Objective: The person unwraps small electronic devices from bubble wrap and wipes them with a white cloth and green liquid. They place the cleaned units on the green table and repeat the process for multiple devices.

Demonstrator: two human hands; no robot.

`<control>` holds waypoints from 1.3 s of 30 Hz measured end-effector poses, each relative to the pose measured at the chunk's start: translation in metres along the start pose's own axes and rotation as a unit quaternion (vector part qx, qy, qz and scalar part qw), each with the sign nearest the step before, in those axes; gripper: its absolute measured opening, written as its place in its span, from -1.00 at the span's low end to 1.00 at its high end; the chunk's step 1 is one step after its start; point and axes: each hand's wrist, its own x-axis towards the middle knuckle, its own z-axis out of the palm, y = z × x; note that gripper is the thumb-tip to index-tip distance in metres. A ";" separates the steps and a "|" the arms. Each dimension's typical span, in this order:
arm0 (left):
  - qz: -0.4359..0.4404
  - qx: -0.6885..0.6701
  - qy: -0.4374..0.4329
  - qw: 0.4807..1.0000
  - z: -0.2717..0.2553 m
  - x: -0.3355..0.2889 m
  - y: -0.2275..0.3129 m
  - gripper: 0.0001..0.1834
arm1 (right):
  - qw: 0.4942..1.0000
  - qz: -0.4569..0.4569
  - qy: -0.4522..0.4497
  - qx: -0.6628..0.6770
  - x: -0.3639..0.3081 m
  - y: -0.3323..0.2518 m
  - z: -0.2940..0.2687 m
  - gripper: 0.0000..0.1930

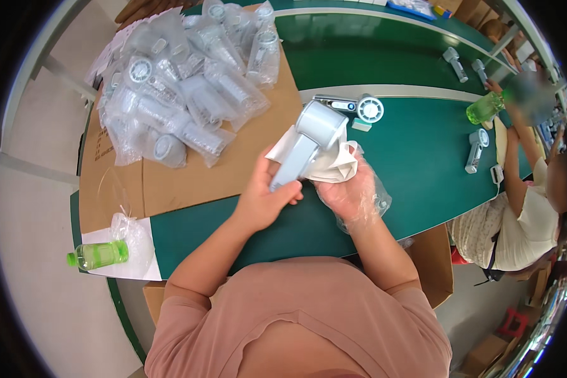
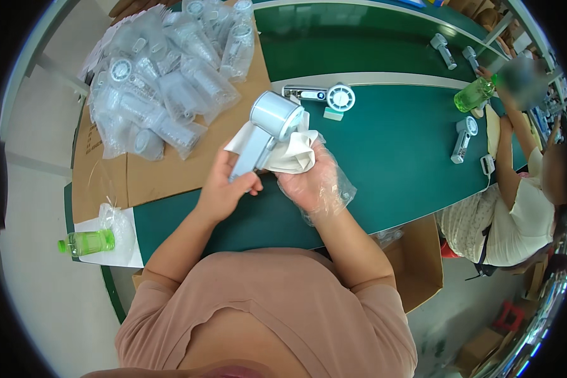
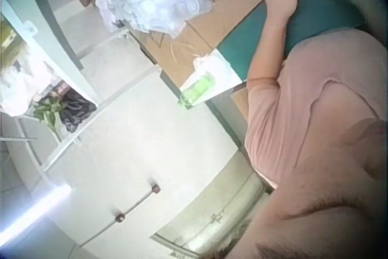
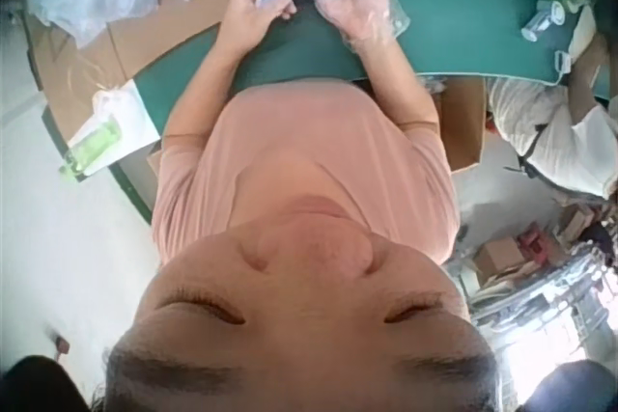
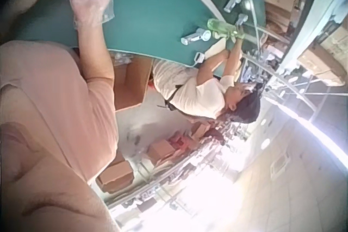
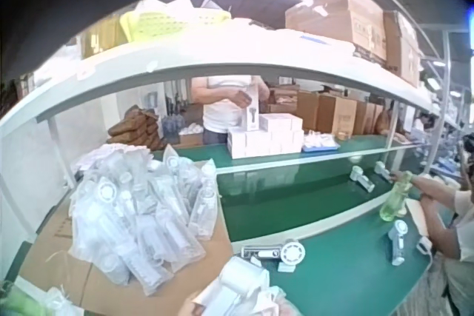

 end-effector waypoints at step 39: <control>0.115 0.504 0.196 0.833 -0.049 -0.017 -0.017 -0.40 | 0.917 0.004 0.083 -0.390 -0.013 -0.016 -0.016 -0.45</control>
